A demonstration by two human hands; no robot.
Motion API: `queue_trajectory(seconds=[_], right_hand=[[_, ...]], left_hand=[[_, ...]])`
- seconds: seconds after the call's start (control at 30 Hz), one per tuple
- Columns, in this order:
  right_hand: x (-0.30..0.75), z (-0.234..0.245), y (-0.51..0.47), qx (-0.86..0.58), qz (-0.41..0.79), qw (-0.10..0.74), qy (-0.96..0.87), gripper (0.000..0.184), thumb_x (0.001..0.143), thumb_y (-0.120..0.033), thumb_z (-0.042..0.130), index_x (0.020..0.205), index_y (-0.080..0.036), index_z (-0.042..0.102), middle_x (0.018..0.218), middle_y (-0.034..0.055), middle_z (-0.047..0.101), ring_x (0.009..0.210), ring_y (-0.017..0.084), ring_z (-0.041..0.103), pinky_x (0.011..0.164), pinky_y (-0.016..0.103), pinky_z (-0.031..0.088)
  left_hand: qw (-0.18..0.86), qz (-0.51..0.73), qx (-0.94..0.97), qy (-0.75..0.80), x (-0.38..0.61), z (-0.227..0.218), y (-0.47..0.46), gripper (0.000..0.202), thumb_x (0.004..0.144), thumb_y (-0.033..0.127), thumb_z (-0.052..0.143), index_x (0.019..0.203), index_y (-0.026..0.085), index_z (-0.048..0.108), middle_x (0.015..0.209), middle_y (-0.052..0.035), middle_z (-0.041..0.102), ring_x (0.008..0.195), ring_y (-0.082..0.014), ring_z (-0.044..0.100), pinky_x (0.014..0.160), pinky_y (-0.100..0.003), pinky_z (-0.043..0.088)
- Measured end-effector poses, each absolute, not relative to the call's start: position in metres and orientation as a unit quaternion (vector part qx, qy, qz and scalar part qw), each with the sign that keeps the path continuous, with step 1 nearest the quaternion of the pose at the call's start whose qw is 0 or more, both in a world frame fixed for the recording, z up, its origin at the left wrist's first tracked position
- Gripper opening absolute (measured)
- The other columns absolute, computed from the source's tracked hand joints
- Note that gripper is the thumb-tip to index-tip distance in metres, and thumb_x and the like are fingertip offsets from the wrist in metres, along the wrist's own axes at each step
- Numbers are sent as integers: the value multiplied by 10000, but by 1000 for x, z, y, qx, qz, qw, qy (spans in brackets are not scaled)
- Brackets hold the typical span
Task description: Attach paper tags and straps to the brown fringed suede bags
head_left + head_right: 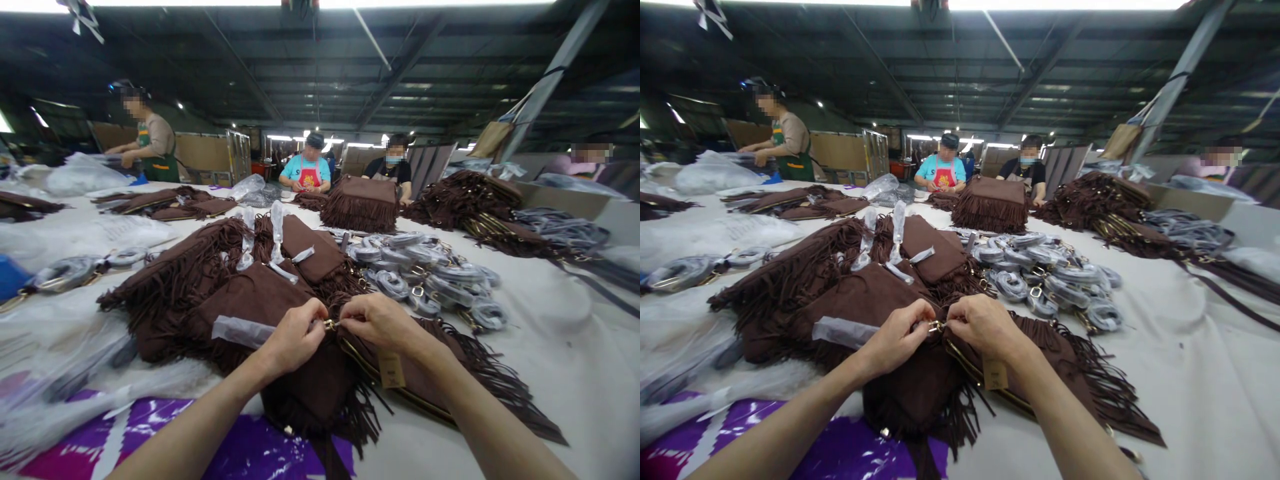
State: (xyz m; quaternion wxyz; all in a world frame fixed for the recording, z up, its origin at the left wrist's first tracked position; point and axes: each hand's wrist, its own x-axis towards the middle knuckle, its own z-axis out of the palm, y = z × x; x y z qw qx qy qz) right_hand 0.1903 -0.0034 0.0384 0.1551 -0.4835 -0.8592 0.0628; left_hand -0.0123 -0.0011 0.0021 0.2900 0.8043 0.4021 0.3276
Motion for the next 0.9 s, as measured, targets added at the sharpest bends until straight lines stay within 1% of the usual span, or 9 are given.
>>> queue_trajectory(seconds=[0.17, 0.23, 0.37, 0.47, 0.57, 0.63, 0.77, 0.83, 0.9], right_hand=[[186, 32, -7, -475, 4, 132, -870, 130, 855, -184, 654, 818, -255, 757, 782, 8, 715, 712, 181, 650, 608, 257, 381], [183, 29, -12, -467, -6, 132, -874, 146, 869, -164, 637, 886, -260, 744, 800, 7, 722, 724, 184, 658, 610, 257, 387], [180, 18, -21, -441, 65, 184, -876, 206, 888, -114, 594, 1002, -262, 682, 858, -12, 723, 789, 164, 667, 677, 229, 416], [181, -2, -27, -437, 87, 225, -867, 125, 933, -154, 549, 894, -217, 650, 819, 7, 670, 766, 160, 640, 669, 224, 414], [183, -26, -32, -427, 67, 256, -865, 246, 995, -200, 440, 813, -207, 606, 767, 7, 586, 684, 148, 585, 606, 231, 373], [183, -37, -35, -418, 52, 274, -865, 293, 1021, -225, 383, 819, -209, 595, 758, 2, 550, 651, 143, 556, 585, 243, 343], [182, -44, -39, -407, 43, 287, -866, 335, 1047, -267, 332, 840, -213, 590, 768, 2, 532, 655, 142, 543, 588, 254, 327], [182, -44, -40, -405, 41, 294, -865, 353, 1053, -286, 317, 854, -210, 598, 773, 5, 536, 658, 140, 549, 591, 253, 333], [181, -44, -40, -403, 20, 300, -865, 374, 1059, -290, 298, 870, -204, 610, 767, 9, 541, 647, 140, 552, 587, 255, 336]], left_hand=[[285, 329, 810, 393, -13, 4, -6, 104, 818, 131, 466, 842, 173, 557, 756, 12, 590, 706, -133, 545, 644, -235, 376], [281, 324, 816, 386, -13, 5, -8, 88, 813, 133, 482, 820, 170, 562, 728, 18, 580, 680, -126, 532, 618, -231, 359], [282, 308, 825, 381, -14, 8, -12, 71, 811, 147, 508, 785, 167, 571, 686, 25, 573, 648, -121, 521, 597, -227, 346], [316, 300, 809, 395, -17, 9, -9, 124, 854, 166, 455, 796, 171, 564, 734, 9, 628, 700, -134, 569, 632, -223, 383], [358, 285, 787, 414, -19, 9, -2, 196, 869, 136, 387, 852, 170, 580, 783, -7, 681, 732, -142, 614, 661, -224, 424], [337, 256, 802, 422, -18, 9, 3, 224, 825, 98, 418, 874, 164, 627, 818, -21, 699, 766, -155, 628, 692, -231, 439], [228, 181, 869, 401, -13, 9, 9, 283, 776, 69, 480, 900, 156, 720, 901, -73, 695, 869, -199, 623, 783, -263, 437], [211, 172, 882, 384, -12, 10, 9, 282, 776, 67, 487, 908, 150, 722, 890, -77, 682, 860, -197, 615, 772, -255, 433], [220, 199, 879, 373, -12, 11, 8, 269, 781, 63, 483, 918, 150, 698, 878, -60, 675, 835, -176, 607, 744, -233, 424]])
